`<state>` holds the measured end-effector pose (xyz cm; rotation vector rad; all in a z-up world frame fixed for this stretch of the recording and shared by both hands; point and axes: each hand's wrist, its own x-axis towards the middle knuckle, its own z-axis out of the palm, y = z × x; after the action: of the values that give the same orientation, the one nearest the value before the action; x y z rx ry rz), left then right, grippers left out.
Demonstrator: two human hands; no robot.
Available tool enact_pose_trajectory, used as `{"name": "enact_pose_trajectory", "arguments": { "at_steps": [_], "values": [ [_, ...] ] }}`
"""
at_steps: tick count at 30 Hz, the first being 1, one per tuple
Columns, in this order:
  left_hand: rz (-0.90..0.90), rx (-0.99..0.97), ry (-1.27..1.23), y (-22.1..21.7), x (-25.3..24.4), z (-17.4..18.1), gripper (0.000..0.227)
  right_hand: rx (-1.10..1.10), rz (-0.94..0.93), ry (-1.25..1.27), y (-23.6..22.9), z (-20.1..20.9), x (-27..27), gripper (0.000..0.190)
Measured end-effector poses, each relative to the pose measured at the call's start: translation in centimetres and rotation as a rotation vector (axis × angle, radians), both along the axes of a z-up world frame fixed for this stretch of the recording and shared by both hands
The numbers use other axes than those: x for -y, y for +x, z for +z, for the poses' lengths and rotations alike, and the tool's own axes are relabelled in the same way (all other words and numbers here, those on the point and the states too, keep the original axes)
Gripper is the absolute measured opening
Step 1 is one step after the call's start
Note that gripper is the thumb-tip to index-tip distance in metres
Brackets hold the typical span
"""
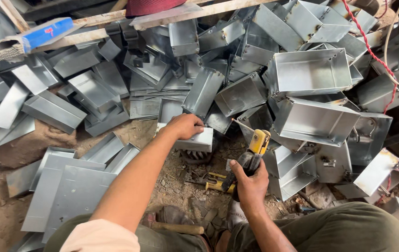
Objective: The person welds the edges of metal boxes using a welding tool, rotating the boxes by hand to reach different sides.
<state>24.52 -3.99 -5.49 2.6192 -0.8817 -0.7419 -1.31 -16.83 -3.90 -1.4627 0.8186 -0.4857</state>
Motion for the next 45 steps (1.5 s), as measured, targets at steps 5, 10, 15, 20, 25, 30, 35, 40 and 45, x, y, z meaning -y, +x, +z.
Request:
{"name": "enact_pose_trajectory", "arguments": {
  "at_steps": [5,10,15,20,25,30,35,40,45],
  "values": [
    [-0.02,0.097,-0.006,-1.8,0.8,1.8,0.029,-0.06,0.025,0.009,0.0,-0.1,0.0,0.036],
    [0.061,0.357,-0.243,-6.0,0.2,3.8,0.039,-0.152,0.087,-0.085,0.0,-0.6,-0.5,0.036],
    [0.16,0.123,-0.356,-18.4,-1.5,5.0,0.045,-0.211,0.093,-0.116,0.1,-1.7,-0.6,0.038],
    [0.233,-0.289,-0.325,-23.6,-2.4,6.1,0.059,-0.206,0.114,-0.122,0.2,-2.3,-0.4,0.038],
    [0.24,-0.168,-0.275,-22.8,-1.8,5.3,0.031,-0.166,0.132,-0.142,0.2,-2.7,-0.4,0.037],
    [0.232,-0.137,-0.266,-22.5,-2.3,4.5,0.027,-0.07,0.148,-0.074,0.4,-3.0,-0.9,0.038],
    [0.225,-0.12,-0.329,-22.6,-2.6,4.1,0.026,-0.167,0.15,-0.134,0.4,-2.9,-1.2,0.039],
    [0.231,-0.224,-0.236,-22.3,-2.4,4.7,0.027,-0.205,0.167,-0.13,0.5,-2.4,-1.1,0.039],
    [0.221,-0.196,-0.236,-22.2,-2.3,5.0,0.027,-0.126,0.187,-0.088,0.4,-2.8,-0.9,0.039]
  ]
}}
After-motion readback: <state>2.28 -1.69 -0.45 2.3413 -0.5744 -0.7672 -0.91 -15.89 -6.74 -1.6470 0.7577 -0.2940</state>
